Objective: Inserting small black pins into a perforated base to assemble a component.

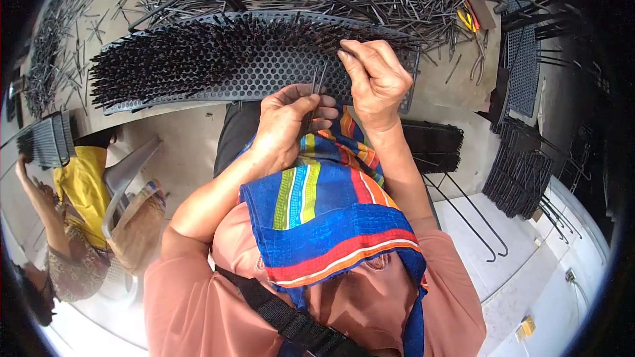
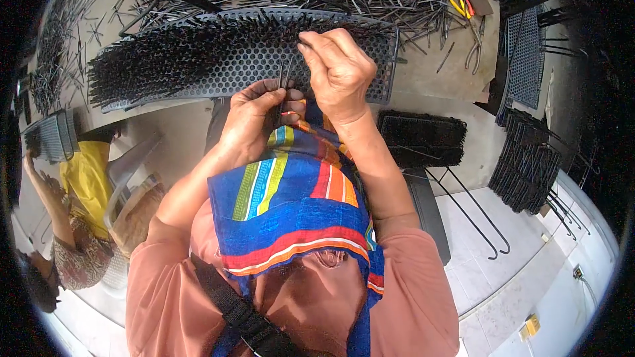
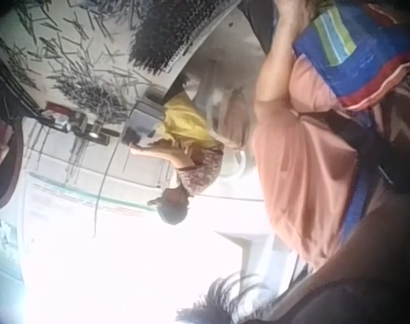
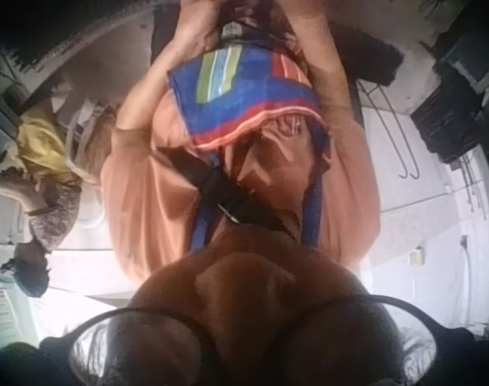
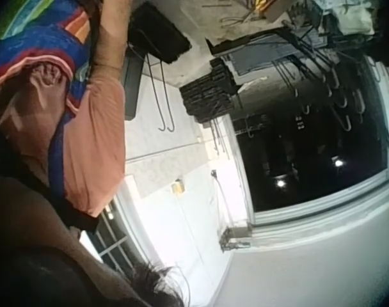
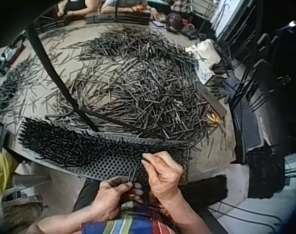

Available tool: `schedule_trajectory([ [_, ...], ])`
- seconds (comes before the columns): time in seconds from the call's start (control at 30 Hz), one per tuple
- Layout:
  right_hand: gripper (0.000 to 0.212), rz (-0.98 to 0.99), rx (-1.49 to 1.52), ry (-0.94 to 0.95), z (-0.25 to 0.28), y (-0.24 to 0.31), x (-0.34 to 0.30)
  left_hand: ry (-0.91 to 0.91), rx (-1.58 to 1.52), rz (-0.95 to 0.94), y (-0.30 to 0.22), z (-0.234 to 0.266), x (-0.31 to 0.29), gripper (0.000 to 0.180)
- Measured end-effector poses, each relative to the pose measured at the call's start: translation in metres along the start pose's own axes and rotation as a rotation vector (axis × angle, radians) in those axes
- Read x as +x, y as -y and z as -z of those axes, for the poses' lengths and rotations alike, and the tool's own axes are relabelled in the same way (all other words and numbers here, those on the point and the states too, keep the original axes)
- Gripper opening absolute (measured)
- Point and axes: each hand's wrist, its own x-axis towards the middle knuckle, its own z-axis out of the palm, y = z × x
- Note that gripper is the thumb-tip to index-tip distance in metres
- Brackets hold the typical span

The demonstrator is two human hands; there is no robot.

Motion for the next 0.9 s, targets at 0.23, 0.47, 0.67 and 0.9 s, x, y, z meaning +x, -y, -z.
schedule_trajectory([
  [0.23,0.016,0.132,-0.133,0.124,0.001,0.001,-0.002,-0.046,-0.032,-0.034,-0.002,0.0,-0.002,0.013],
  [0.47,0.019,0.017,-0.114,0.0,0.002,-0.004,-0.008,-0.038,-0.038,-0.037,0.001,0.001,0.002,0.013],
  [0.67,0.021,0.047,-0.2,0.018,0.008,-0.008,-0.006,-0.005,-0.018,-0.035,0.001,-0.004,0.003,0.012],
  [0.9,0.013,-0.228,0.077,0.003,0.016,0.005,-0.014,0.067,-0.004,-0.033,0.003,0.001,0.002,0.013],
])
